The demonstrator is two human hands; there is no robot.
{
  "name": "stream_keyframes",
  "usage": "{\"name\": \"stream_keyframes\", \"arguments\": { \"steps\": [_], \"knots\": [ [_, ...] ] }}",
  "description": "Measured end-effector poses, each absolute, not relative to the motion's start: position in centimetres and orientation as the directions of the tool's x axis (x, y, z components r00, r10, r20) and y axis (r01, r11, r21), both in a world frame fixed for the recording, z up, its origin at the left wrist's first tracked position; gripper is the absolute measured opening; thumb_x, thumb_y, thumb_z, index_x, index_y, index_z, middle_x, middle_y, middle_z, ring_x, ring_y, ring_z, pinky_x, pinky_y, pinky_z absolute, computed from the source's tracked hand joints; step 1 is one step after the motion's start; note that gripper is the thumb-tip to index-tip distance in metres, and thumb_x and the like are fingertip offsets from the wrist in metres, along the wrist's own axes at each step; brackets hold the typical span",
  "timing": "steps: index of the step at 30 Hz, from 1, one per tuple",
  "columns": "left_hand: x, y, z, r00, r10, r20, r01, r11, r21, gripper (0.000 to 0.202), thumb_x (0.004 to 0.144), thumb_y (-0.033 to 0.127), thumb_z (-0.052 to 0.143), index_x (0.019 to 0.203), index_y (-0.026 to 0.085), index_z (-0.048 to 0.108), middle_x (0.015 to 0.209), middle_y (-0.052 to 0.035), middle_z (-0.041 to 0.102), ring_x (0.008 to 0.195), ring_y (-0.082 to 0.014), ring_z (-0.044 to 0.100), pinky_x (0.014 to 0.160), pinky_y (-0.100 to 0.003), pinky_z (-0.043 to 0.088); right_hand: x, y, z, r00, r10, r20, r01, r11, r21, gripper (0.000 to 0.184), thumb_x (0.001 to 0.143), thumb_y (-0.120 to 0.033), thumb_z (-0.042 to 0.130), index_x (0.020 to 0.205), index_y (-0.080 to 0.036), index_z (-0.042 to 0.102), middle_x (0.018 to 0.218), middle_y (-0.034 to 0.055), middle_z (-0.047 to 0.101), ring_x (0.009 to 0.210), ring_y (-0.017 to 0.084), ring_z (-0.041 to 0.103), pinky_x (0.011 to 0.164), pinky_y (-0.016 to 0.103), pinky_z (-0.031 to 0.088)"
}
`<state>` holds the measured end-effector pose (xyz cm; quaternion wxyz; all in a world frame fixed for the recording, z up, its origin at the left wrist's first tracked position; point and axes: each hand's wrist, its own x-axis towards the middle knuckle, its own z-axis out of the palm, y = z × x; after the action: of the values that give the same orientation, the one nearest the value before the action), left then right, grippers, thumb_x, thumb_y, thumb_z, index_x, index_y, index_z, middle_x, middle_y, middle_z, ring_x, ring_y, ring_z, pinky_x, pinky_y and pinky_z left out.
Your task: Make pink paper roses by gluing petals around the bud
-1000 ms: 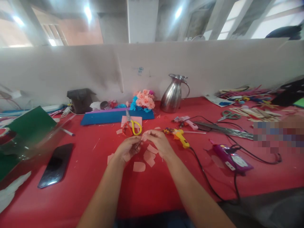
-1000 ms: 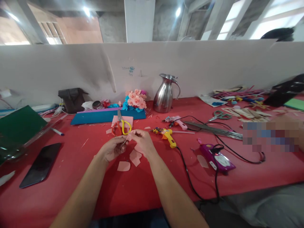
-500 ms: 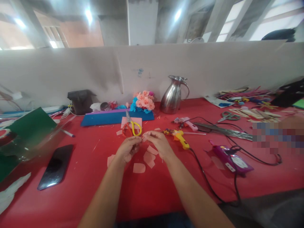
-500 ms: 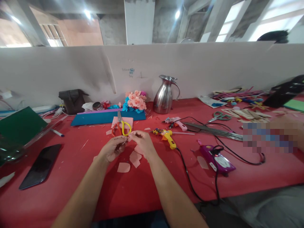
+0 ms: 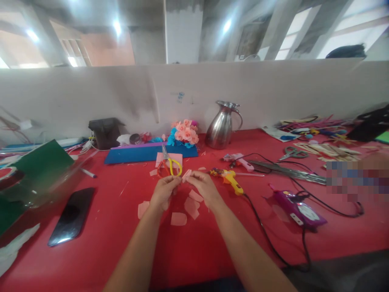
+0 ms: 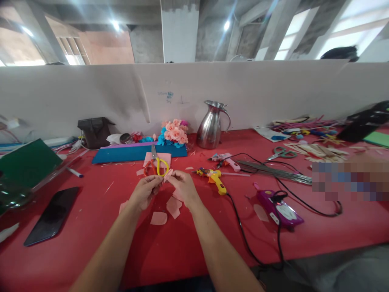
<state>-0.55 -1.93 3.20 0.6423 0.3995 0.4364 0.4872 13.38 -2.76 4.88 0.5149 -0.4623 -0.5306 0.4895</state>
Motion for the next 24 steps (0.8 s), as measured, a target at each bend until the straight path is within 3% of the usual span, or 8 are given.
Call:
{"name": "stream_keyframes", "arguments": {
  "steps": [10, 24],
  "knots": [
    [-0.35, -2.27, 3.56, 0.081, 0.994, -0.072, -0.133, 0.082, 0.988, 0.023, 0.064, 0.036, 0.067, 0.066, 0.014, 0.062, 0.053, 0.0034, 0.047, 0.046, -0.0051, 0.031, 0.047, -0.020, 0.023, 13.36, -2.64, 4.80, -0.015, 0.997, 0.074, 0.002, 0.074, -0.997, 0.013, 0.065, -0.030, 0.062, 0.060, -0.020, 0.067, 0.068, 0.0002, 0.066, 0.071, 0.016, 0.057, 0.073, 0.030, 0.040],
    [-0.25, -2.33, 2.94, 0.014, 0.978, 0.207, 0.095, -0.207, 0.974, 0.010, 0.068, 0.023, 0.061, 0.070, 0.018, 0.069, 0.066, -0.0017, 0.062, 0.061, -0.0133, 0.051, 0.059, -0.023, 0.036, 13.61, -2.43, 4.38, 0.040, 0.999, 0.021, -0.024, 0.022, -0.999, 0.014, 0.064, -0.031, 0.061, 0.060, -0.019, 0.068, 0.066, 0.0005, 0.065, 0.067, 0.015, 0.054, 0.069, 0.028, 0.038]
  ]
}}
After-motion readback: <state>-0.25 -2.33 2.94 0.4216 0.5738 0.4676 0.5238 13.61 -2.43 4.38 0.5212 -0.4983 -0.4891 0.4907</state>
